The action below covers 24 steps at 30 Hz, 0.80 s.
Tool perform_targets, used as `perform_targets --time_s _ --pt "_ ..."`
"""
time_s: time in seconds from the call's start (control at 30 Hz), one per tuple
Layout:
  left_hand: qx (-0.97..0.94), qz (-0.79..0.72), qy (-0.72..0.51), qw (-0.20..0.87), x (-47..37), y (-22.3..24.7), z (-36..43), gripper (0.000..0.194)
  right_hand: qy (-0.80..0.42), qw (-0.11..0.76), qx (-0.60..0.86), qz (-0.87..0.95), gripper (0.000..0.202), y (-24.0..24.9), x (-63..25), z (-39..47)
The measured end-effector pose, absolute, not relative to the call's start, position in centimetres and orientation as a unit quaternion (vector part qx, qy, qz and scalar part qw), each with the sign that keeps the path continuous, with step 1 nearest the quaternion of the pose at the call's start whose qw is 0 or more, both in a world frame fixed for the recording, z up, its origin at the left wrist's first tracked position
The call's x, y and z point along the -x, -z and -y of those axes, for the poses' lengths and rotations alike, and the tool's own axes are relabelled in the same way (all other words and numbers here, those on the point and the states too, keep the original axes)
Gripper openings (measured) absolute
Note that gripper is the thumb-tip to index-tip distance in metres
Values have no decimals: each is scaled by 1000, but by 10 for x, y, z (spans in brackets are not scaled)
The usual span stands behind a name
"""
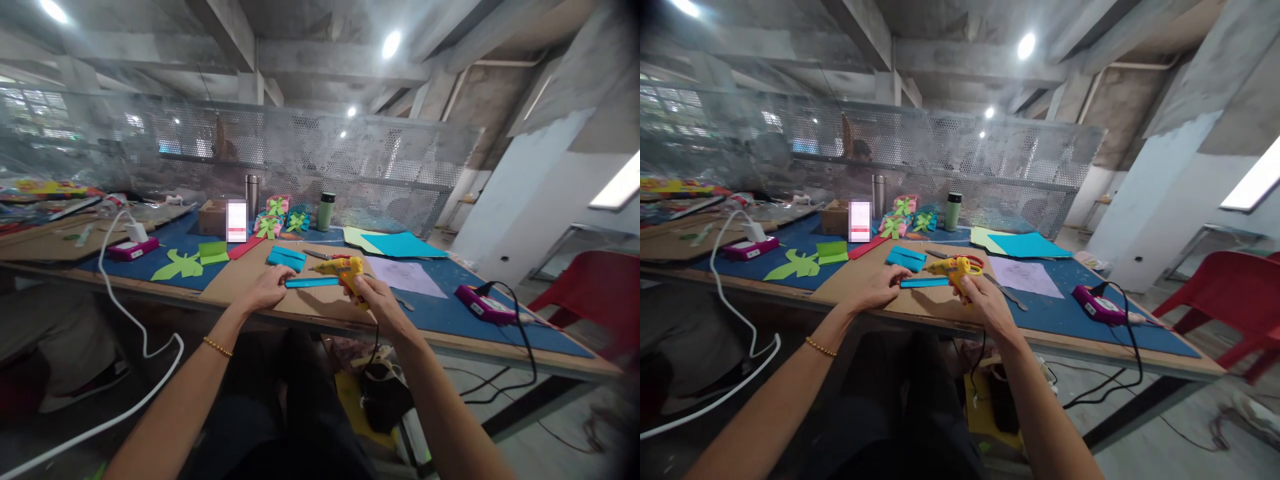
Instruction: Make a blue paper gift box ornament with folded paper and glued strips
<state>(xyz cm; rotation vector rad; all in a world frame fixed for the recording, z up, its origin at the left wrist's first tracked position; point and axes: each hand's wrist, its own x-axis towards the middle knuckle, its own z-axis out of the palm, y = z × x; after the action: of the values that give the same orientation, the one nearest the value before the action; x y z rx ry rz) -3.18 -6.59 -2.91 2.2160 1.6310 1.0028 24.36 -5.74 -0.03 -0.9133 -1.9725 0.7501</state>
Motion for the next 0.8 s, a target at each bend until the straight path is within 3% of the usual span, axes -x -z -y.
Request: perform_targets --time_s 0.1,0.27,0.4,0.6,0.8 --pt "-749 -558 -348 86 31 30 67 46 -293 440 387 755 52 0 -270 53" --pt "-749 -560 -341 90 34 36 68 47 -61 426 506 748 48 0 -347 51" --pt "-755 -563 -326 79 38 42 62 51 104 314 600 729 38 5 -399 45" --pt "-755 -559 -335 75 36 37 67 47 186 131 653 722 31 7 -411 25" --pt "-757 -545 -352 75 34 36 67 48 203 80 664 715 34 10 -413 5"
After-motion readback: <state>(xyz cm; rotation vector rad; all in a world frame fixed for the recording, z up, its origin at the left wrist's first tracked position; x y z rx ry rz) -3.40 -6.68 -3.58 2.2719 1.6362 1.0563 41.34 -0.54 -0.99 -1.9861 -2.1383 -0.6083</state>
